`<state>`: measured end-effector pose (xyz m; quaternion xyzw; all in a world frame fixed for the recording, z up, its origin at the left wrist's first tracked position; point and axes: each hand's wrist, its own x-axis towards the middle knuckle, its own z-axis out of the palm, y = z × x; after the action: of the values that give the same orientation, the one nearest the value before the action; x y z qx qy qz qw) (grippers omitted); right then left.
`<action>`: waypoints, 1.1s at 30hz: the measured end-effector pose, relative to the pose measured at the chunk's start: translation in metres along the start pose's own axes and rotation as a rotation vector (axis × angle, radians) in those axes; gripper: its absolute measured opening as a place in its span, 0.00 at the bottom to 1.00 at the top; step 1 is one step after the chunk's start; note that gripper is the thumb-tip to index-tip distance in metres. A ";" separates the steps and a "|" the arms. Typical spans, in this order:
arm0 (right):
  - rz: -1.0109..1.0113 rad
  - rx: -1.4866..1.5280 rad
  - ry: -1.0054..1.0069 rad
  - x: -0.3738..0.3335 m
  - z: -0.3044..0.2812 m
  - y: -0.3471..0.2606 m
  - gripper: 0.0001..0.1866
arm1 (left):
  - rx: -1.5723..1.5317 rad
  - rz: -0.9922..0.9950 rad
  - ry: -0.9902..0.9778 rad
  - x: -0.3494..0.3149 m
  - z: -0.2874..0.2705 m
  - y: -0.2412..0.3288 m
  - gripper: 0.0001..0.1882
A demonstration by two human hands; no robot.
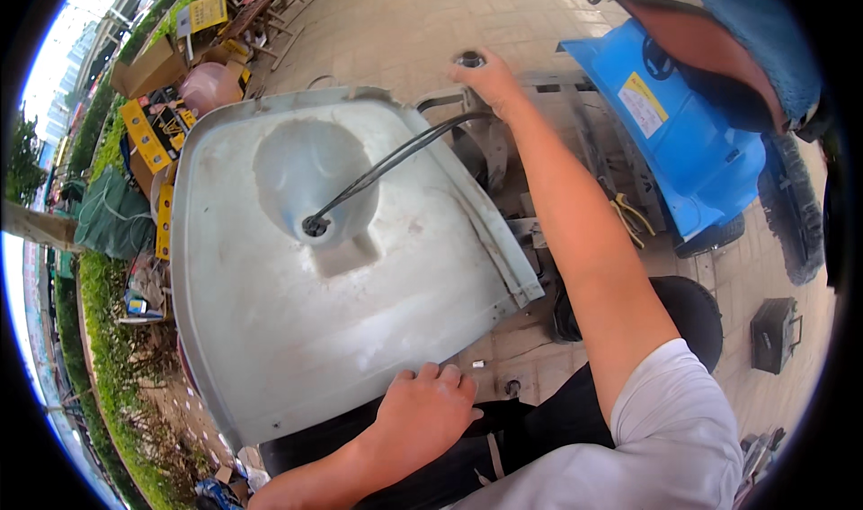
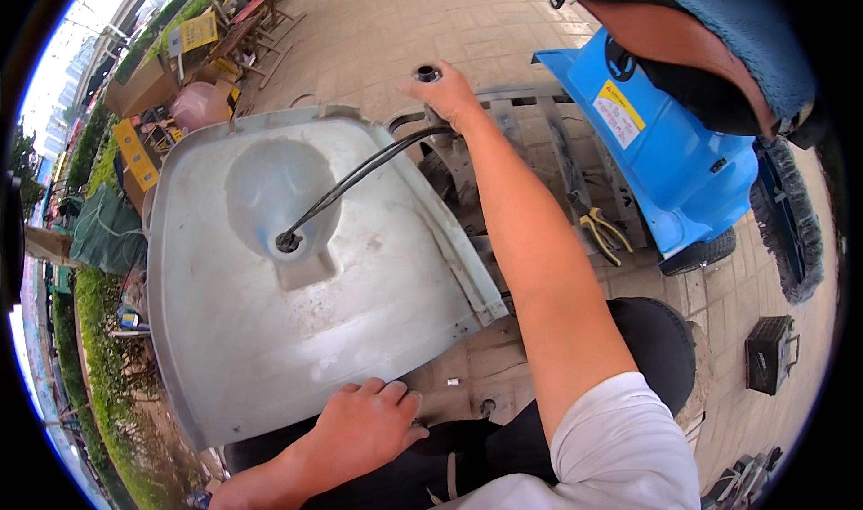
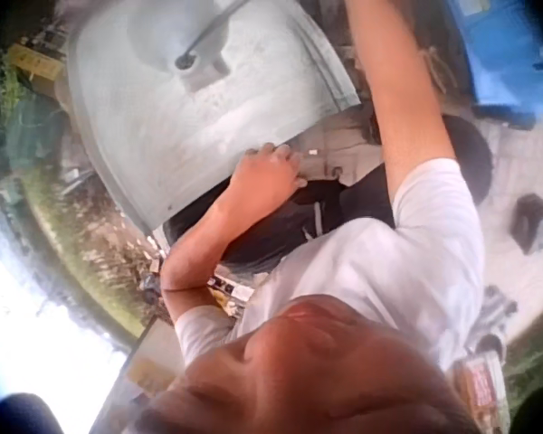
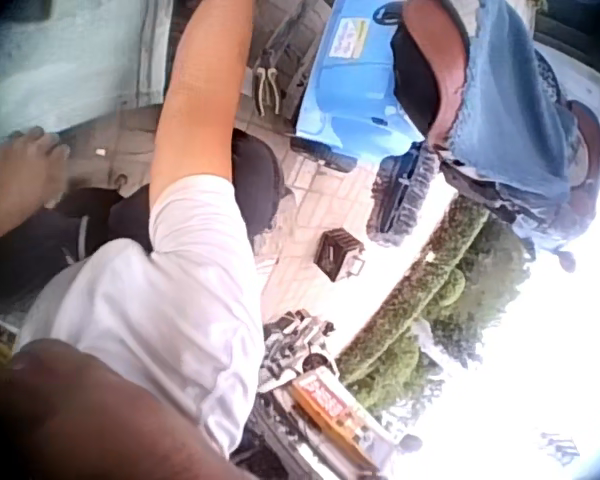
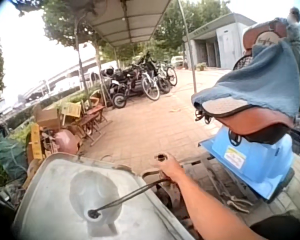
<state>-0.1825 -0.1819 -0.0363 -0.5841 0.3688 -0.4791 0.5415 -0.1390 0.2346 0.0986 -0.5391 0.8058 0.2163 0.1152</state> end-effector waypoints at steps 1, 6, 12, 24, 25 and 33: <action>0.005 0.120 -0.125 0.002 -0.004 -0.002 0.23 | -0.013 0.027 0.023 0.000 0.001 -0.003 0.17; 0.046 0.017 -0.229 0.007 -0.011 -0.012 0.21 | -0.112 0.088 -0.069 -0.012 0.009 -0.017 0.17; 0.029 -0.017 0.022 0.003 0.001 -0.003 0.17 | -0.149 0.145 -0.016 -0.014 -0.004 -0.017 0.16; -0.017 -0.034 0.063 -0.005 0.010 -0.011 0.18 | -0.210 0.110 0.052 -0.029 -0.012 -0.005 0.16; -0.032 0.014 0.022 -0.004 0.008 -0.011 0.18 | -0.195 0.113 0.067 -0.030 -0.011 -0.004 0.16; 0.015 -0.114 0.090 0.005 0.004 0.000 0.15 | -0.102 0.225 -0.008 -0.028 -0.011 -0.003 0.18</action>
<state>-0.1769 -0.1856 -0.0356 -0.5892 0.4237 -0.4790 0.4939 -0.1247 0.2513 0.1192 -0.4497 0.8486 0.2707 0.0660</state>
